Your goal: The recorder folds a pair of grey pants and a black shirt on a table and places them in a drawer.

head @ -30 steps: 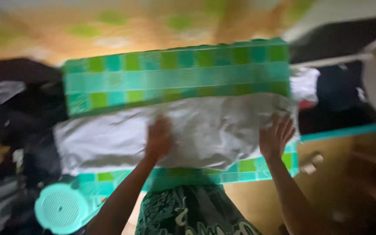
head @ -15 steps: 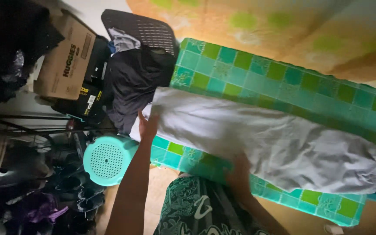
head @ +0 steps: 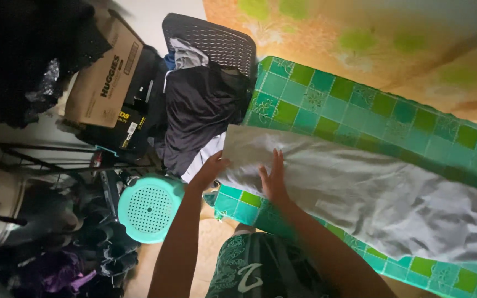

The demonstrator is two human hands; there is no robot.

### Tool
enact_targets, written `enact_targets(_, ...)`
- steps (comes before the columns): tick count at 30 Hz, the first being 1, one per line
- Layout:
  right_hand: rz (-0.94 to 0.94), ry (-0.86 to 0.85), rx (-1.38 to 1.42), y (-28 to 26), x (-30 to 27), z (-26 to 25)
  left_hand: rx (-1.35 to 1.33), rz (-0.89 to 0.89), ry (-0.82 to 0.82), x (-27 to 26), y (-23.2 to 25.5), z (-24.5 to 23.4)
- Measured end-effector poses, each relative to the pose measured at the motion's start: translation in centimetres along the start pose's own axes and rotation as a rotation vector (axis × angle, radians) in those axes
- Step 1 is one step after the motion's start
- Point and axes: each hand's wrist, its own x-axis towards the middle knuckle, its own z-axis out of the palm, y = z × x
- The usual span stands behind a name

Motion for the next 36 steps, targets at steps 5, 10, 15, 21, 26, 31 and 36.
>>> enact_targets(5, -0.034, 0.079, 0.126, 1.2, -0.2, -0.4, -0.045, 0.102, -0.051, -0.8, 1.0, 2.0)
enact_targets(10, 0.165, 0.104, 0.690, 5.5, -0.3, -2.4, 0.096, 0.385, -0.182, -3.0, 3.5, 8.6)
enact_targets(15, 0.468, -0.030, 1.115, 3.3, -0.9, -9.9, 0.368, 0.103, -0.198, -6.0, 11.3, 19.0)
enact_targets(21, 0.377, 0.045, 1.245, 0.5, -3.8, -20.0, 0.239, 0.285, -0.374, -3.6, 7.4, 30.5)
enact_targets(26, 0.666, 0.192, 1.415, 5.2, -7.1, -26.2, 0.294, 0.354, -0.311, -4.0, 7.6, 40.4)
enact_targets(31, 0.602, 0.216, 1.378, 9.7, -9.7, -31.6, 0.586, 0.246, -0.289, -3.5, 5.9, 48.5)
enact_targets(36, 0.680, 0.417, 0.878, 24.4, -13.6, -31.4, 0.729, 0.304, -0.459, -0.9, -0.2, 50.2)
